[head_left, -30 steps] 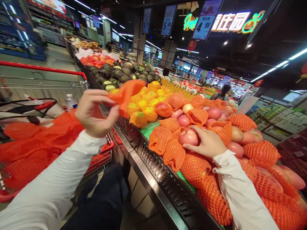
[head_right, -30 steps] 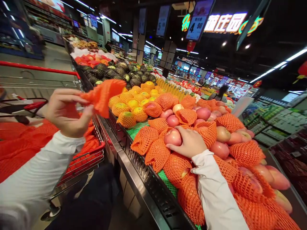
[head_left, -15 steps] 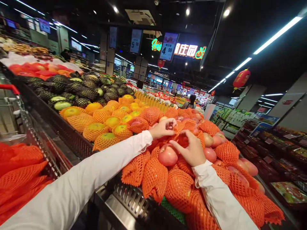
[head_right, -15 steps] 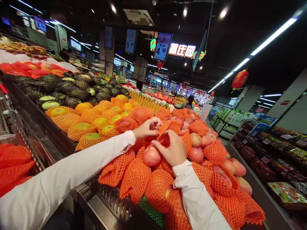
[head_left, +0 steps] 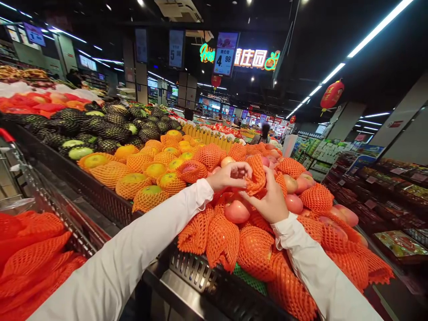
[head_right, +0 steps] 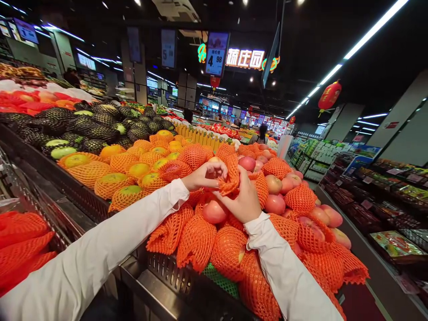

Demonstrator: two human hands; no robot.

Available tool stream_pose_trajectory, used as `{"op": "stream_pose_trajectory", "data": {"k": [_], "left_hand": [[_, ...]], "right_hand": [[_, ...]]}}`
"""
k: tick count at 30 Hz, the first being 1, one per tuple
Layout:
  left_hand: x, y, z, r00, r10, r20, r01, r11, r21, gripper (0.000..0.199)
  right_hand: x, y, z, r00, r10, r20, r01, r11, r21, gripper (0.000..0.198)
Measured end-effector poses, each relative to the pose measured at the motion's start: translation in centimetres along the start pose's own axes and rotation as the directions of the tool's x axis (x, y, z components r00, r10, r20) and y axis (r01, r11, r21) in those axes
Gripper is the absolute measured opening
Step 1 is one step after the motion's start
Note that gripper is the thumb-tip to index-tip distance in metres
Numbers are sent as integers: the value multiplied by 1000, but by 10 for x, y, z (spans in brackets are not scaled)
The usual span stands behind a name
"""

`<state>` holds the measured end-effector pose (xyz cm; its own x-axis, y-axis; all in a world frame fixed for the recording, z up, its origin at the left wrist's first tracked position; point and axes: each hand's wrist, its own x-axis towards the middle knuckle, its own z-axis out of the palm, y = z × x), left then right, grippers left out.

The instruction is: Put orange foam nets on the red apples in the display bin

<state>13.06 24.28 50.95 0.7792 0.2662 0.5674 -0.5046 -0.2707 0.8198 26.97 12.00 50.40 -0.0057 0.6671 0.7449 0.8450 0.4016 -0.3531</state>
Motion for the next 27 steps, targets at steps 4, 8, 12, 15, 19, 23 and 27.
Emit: {"op": "stream_pose_trajectory", "data": {"k": [4, 8, 12, 15, 19, 23, 27], "left_hand": [[2, -4, -2, 989, 101, -108, -105, 994, -29, 41], [4, -9, -8, 969, 88, -232, -96, 995, -22, 37], [7, -12, -10, 941, 72, -330, -70, 997, 17, 45], [8, -12, -12, 955, 11, -295, -24, 999, -41, 43], [5, -7, -12, 949, 11, -316, -72, 981, -183, 44], [1, -4, -11, 981, -7, -193, -43, 966, -257, 46], [-1, -2, -9, 998, -57, -31, 48, 969, -242, 48]], "right_hand": [[0, 4, -1, 997, 18, -76, -14, 999, 50, 58], [0, 9, -4, 992, -53, -112, 57, 998, 39, 42], [-3, 9, -3, 997, -77, -2, 77, 997, 17, 54], [-4, 9, -1, 986, -151, 67, 150, 988, 19, 72], [-3, 8, -3, 972, -227, 55, 214, 960, 180, 69], [-3, 4, -4, 994, -53, -98, 81, 948, 308, 41], [-3, 0, -2, 987, 157, -29, -110, 800, 590, 58]]}}
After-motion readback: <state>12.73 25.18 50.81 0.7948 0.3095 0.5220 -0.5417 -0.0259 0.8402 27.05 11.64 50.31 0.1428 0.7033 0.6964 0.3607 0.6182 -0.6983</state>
